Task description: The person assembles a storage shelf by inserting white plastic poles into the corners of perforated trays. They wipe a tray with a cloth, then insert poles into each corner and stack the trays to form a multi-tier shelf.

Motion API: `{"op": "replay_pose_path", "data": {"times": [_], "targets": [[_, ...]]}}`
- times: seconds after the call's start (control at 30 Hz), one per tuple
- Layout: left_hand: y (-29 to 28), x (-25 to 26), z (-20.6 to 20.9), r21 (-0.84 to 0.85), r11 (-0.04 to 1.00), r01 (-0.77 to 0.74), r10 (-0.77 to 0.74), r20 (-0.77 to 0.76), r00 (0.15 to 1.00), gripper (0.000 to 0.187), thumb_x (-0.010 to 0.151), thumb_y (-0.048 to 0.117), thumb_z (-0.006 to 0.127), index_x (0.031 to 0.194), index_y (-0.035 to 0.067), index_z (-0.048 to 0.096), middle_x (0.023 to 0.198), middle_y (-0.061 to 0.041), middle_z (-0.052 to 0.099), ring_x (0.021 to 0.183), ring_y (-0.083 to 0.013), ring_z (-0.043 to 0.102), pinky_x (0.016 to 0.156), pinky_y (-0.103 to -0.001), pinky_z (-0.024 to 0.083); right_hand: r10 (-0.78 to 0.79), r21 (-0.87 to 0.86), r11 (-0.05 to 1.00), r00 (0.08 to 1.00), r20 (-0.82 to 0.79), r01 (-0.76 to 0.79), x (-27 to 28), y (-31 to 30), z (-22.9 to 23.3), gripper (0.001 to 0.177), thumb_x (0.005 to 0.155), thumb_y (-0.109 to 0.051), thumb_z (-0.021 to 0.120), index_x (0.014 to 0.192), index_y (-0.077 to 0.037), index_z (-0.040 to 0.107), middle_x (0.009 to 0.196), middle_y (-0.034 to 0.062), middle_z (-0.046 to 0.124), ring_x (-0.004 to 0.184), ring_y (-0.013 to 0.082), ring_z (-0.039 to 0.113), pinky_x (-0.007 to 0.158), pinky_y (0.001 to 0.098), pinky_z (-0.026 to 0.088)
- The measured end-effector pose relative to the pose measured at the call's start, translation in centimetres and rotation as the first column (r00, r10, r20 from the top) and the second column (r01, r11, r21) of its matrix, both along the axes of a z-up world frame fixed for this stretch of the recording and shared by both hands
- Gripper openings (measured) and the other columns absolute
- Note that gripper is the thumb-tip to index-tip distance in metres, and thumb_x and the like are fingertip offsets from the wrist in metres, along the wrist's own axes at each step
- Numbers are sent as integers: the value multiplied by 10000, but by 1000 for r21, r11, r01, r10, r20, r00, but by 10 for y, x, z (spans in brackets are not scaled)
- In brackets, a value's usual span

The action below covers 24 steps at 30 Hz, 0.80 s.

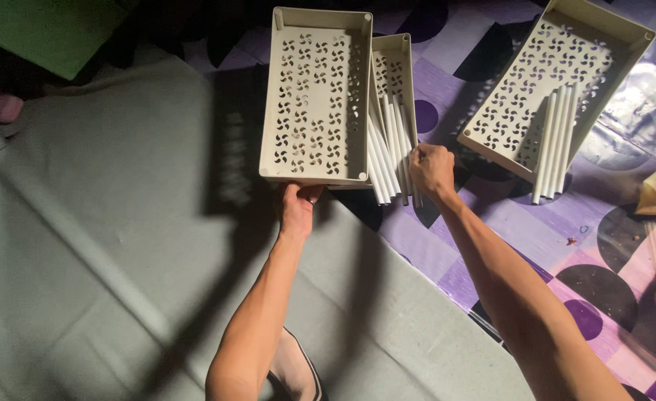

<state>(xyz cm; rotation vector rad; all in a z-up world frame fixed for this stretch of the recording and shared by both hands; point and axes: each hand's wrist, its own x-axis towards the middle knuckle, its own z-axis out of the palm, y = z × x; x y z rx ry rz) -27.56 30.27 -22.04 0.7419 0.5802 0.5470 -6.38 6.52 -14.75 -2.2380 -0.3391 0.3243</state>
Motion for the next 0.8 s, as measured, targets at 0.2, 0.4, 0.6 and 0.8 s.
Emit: {"op": "replay_pose_path", "data": {"times": [0.2, 0.4, 0.6, 0.8], "targets": [[-7, 1, -20, -54, 999, 1, -2, -23, 1000, 226, 986, 141, 539, 1180, 75, 632, 1122, -54, 679, 999, -192, 636, 732, -339, 447, -27, 23, 999, 999, 28, 26, 1, -4, -2, 240, 930, -204, 610, 1044, -62, 766, 787, 260, 679, 737, 415, 703, 696, 478, 545], [-8, -6, -27, -109, 994, 26, -33, -59, 998, 229, 985, 141, 549, 1172, 46, 639, 1130, -67, 690, 1036, -202, 643, 800, -350, 482, -55, 9, 998, 995, -88, 56, -3, -2, -2, 256, 945, -198, 583, 1082, -58, 748, 849, 262, 695, 784, 404, 710, 754, 476, 538], [-3, -10, -30, -125, 992, 9, -18, -72, 997, 264, 915, 57, 580, 1168, 116, 627, 1137, -50, 686, 1090, -226, 646, 904, -430, 543, -94, 229, 973, 872, 480, -21, -16, 12, 7, 360, 969, -197, 632, 1166, 85, 737, 983, 235, 710, 831, 384, 654, 760, 477, 524], [13, -19, -24, 32, 996, 78, -81, 128, 988, 133, 890, -49, 602, 928, 29, 501, 1071, -102, 598, 1100, -280, 573, 931, -548, 487, 99, 173, 979, 993, 64, -109, -29, 46, 35, 456, 900, -434, 741, 1004, 10, 753, 796, 188, 738, 696, 272, 731, 689, 381, 577]]}}
